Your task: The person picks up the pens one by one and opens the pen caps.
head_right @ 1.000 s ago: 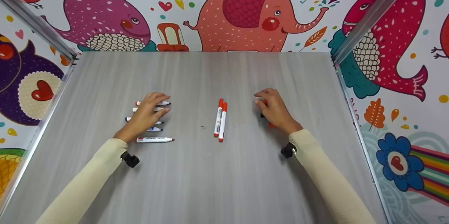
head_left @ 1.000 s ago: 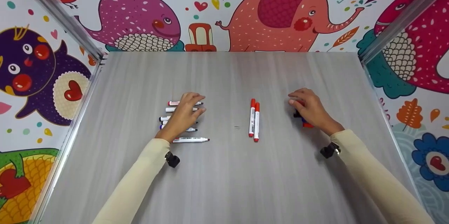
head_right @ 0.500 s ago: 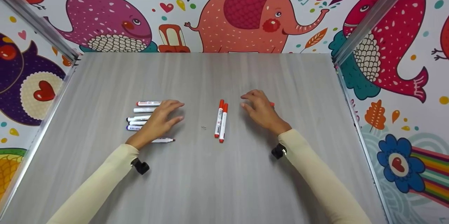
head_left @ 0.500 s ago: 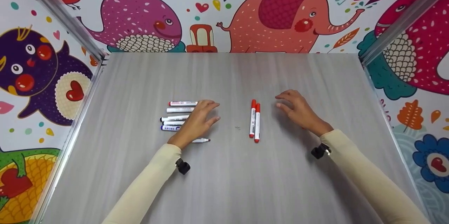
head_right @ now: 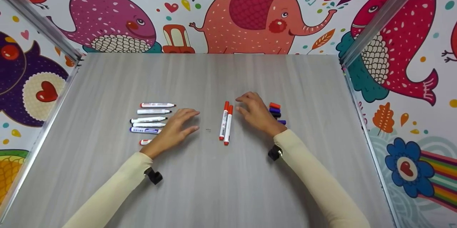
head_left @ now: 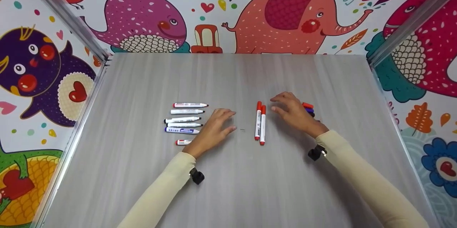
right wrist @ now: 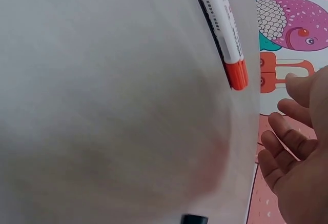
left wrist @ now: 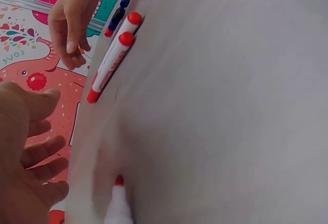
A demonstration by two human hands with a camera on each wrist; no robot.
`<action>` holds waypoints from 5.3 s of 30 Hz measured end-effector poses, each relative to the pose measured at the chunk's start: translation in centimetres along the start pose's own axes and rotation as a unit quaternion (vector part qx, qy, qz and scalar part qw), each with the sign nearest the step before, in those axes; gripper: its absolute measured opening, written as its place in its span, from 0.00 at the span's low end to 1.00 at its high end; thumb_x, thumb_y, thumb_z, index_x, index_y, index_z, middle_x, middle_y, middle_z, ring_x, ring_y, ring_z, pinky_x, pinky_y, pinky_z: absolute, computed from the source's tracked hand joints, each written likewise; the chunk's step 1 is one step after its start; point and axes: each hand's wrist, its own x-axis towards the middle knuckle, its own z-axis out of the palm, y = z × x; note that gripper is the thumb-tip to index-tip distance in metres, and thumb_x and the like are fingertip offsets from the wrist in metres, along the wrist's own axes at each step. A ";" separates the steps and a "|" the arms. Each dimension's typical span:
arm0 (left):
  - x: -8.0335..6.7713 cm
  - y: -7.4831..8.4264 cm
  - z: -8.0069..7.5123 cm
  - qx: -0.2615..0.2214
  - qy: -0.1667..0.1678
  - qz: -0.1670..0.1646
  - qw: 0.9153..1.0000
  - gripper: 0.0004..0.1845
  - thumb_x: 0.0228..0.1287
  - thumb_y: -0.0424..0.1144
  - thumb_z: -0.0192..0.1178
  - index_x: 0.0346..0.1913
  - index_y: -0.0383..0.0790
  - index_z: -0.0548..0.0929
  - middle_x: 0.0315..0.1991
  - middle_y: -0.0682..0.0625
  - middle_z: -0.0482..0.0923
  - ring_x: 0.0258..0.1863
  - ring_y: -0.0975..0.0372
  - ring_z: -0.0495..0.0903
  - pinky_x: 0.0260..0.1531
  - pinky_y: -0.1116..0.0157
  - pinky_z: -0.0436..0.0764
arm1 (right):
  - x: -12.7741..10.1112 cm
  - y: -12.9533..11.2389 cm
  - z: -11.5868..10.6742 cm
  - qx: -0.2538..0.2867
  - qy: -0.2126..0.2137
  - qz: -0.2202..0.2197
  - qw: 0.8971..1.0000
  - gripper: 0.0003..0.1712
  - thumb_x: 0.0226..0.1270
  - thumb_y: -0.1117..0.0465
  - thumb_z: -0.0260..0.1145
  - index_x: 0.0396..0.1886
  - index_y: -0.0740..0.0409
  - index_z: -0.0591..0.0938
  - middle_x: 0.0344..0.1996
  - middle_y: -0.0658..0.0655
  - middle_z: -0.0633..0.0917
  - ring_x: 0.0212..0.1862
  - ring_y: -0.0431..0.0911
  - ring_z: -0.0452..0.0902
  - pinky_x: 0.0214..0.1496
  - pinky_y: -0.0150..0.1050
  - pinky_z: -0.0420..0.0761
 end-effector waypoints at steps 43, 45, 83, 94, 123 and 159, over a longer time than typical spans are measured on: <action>-0.1 2.7 8.4 0.142 0.027 0.036 0.989 0.29 0.70 0.40 0.78 0.69 0.33 0.83 0.63 0.45 0.79 0.70 0.51 0.71 0.74 0.57 0.73 | 3.3 1.4 5.3 -0.050 0.035 -0.065 0.996 0.26 0.72 0.57 0.79 0.63 0.68 0.85 0.55 0.66 0.85 0.60 0.63 0.73 0.66 0.63 0.67; -0.1 2.9 8.6 0.153 0.035 0.031 0.987 0.28 0.70 0.41 0.78 0.68 0.33 0.85 0.63 0.45 0.80 0.70 0.51 0.71 0.74 0.56 0.73 | 3.3 1.2 5.2 -0.053 0.027 -0.061 0.996 0.26 0.73 0.56 0.79 0.63 0.67 0.85 0.55 0.66 0.85 0.61 0.62 0.72 0.66 0.62 0.67; 0.0 3.6 2.4 -0.353 -0.141 -0.091 0.920 0.50 0.65 0.31 0.78 0.85 0.31 0.62 0.79 0.36 0.70 0.80 0.45 0.69 0.77 0.51 0.72 | 0.6 -4.9 1.7 0.097 -0.022 -0.013 0.995 0.19 0.82 0.56 0.71 0.64 0.63 0.86 0.55 0.56 0.90 0.56 0.51 0.84 0.64 0.56 0.83; -0.1 3.3 2.0 -0.403 -0.174 -0.079 0.895 0.40 0.73 0.31 0.66 0.84 0.28 0.63 0.76 0.33 0.73 0.76 0.46 0.73 0.75 0.50 0.73 | -0.3 -5.2 1.8 0.115 -0.009 0.003 0.993 0.14 0.79 0.62 0.74 0.58 0.60 0.86 0.52 0.62 0.90 0.54 0.51 0.85 0.62 0.54 0.82; 2.1 5.3 0.4 -0.121 -0.114 -0.053 0.985 0.17 0.74 0.27 0.67 0.62 0.32 0.89 0.51 0.45 0.90 0.47 0.56 0.83 0.49 0.60 0.82 | -2.9 -5.3 1.0 0.019 -0.050 -0.070 0.996 0.17 0.74 0.60 0.77 0.56 0.64 0.89 0.45 0.53 0.90 0.46 0.48 0.83 0.53 0.55 0.87; 2.3 5.9 0.4 0.023 -0.127 0.054 0.990 0.17 0.73 0.26 0.67 0.57 0.46 0.92 0.50 0.55 0.91 0.42 0.63 0.84 0.44 0.56 0.85 | -3.7 -5.8 2.1 -0.046 -0.056 -0.189 0.979 0.07 0.73 0.66 0.77 0.48 0.60 0.94 0.33 0.50 0.87 0.37 0.44 0.76 0.38 0.40 0.80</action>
